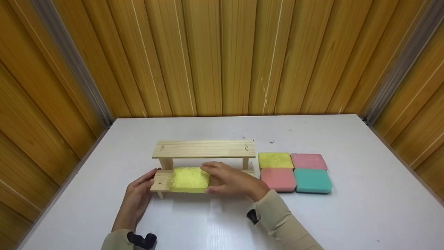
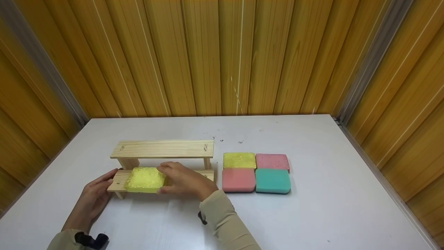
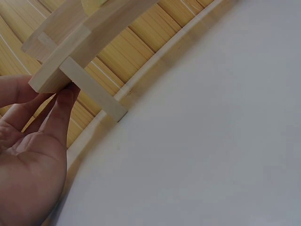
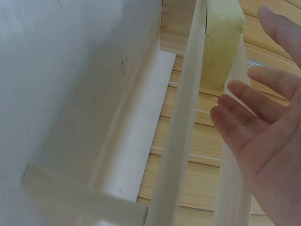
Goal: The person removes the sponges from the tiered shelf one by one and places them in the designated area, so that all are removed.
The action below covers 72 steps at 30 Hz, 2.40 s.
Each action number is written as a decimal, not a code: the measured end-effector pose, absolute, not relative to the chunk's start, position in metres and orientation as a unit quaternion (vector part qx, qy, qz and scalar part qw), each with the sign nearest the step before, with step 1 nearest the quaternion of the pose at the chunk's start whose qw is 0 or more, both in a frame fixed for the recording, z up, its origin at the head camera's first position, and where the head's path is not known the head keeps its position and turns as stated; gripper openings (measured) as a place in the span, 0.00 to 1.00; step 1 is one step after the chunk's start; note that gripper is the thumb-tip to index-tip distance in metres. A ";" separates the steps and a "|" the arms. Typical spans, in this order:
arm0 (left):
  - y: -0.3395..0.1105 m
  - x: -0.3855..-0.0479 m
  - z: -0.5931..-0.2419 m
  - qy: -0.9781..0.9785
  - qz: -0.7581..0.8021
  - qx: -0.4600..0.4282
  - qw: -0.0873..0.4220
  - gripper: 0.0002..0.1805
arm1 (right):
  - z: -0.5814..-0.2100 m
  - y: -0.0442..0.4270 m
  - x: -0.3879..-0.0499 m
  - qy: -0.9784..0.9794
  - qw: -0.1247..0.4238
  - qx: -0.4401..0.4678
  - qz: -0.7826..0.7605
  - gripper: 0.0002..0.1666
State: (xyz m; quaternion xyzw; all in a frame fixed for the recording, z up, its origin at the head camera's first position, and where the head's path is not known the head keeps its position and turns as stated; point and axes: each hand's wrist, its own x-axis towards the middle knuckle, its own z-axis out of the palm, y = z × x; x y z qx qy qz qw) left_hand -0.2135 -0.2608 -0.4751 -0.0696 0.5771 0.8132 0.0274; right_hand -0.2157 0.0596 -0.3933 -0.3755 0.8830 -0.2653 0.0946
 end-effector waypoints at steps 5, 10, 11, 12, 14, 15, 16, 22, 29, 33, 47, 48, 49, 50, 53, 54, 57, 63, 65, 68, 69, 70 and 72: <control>-0.261 -0.214 -0.475 0.568 0.819 -0.073 0.024 0.27 | -0.396 0.052 -0.215 0.885 0.105 -0.368 -0.264 0.44; -0.261 -0.213 -0.476 0.568 0.820 -0.068 0.023 0.27 | -0.398 0.047 -0.215 0.887 0.101 -0.370 -0.257 0.44; -0.261 -0.213 -0.475 0.567 0.821 -0.068 0.024 0.27 | -0.399 0.046 -0.215 0.887 0.096 -0.373 -0.254 0.44; -0.261 -0.213 -0.475 0.566 0.821 -0.068 0.025 0.28 | -0.399 0.046 -0.215 0.888 0.093 -0.373 -0.254 0.44; -0.261 -0.213 -0.475 0.564 0.822 -0.070 0.027 0.28 | -0.400 0.045 -0.215 0.888 0.086 -0.373 -0.255 0.43; -0.261 -0.213 -0.475 0.565 0.822 -0.070 0.029 0.28 | -0.400 0.044 -0.215 0.888 0.084 -0.372 -0.257 0.43; -0.261 -0.213 -0.475 0.566 0.821 -0.070 0.030 0.28 | -0.401 0.044 -0.214 0.889 0.081 -0.370 -0.257 0.43; -0.261 -0.213 -0.475 0.572 0.817 -0.068 0.028 0.28 | -0.404 0.043 -0.213 0.892 0.068 -0.365 -0.258 0.43; -0.260 -0.213 -0.475 0.569 0.819 -0.067 0.030 0.28 | -0.404 0.044 -0.214 0.889 0.052 -0.371 -0.262 0.41; -0.260 -0.212 -0.475 0.576 0.814 -0.067 0.031 0.27 | -0.403 0.045 -0.215 0.888 0.047 -0.374 -0.263 0.40; -0.260 -0.213 -0.474 0.570 0.818 -0.065 0.028 0.27 | -0.404 0.048 -0.216 0.889 0.047 -0.371 -0.265 0.37; -0.260 -0.213 -0.474 0.571 0.818 -0.065 0.027 0.27 | -0.404 0.049 -0.215 0.889 0.046 -0.371 -0.264 0.37; -0.260 -0.213 -0.474 0.572 0.817 -0.066 0.026 0.27 | -0.404 0.050 -0.216 0.889 0.047 -0.371 -0.265 0.37; -0.260 -0.213 -0.474 0.574 0.816 -0.067 0.025 0.27 | -0.405 0.050 -0.215 0.888 0.047 -0.372 -0.266 0.37; -0.259 -0.213 -0.473 0.579 0.812 -0.071 0.021 0.27 | -0.404 0.053 -0.215 0.887 0.051 -0.372 -0.268 0.37; -0.259 -0.213 -0.473 0.582 0.809 -0.071 0.021 0.27 | -0.404 0.054 -0.214 0.887 0.052 -0.372 -0.268 0.37; -0.259 -0.213 -0.473 0.582 0.810 -0.073 0.024 0.27 | -0.403 0.056 -0.213 0.886 0.058 -0.374 -0.269 0.37; -0.261 -0.213 -0.474 0.574 0.815 -0.079 0.029 0.27 | -0.401 0.062 -0.210 0.884 0.062 -0.380 -0.266 0.37; -0.260 -0.213 -0.474 0.574 0.814 -0.080 0.029 0.27 | -0.401 0.066 -0.209 0.882 0.062 -0.382 -0.268 0.37; -0.260 -0.213 -0.474 0.577 0.812 -0.079 0.029 0.27 | -0.400 0.071 -0.209 0.879 0.060 -0.388 -0.270 0.37; -0.260 -0.213 -0.474 0.579 0.811 -0.079 0.029 0.27 | -0.400 0.073 -0.209 0.878 0.058 -0.391 -0.270 0.37; -0.260 -0.214 -0.474 0.580 0.811 -0.078 0.029 0.27 | -0.400 0.075 -0.209 0.877 0.058 -0.393 -0.270 0.37; -0.260 -0.214 -0.474 0.581 0.810 -0.075 0.030 0.27 | -0.400 0.078 -0.208 0.876 0.058 -0.396 -0.271 0.37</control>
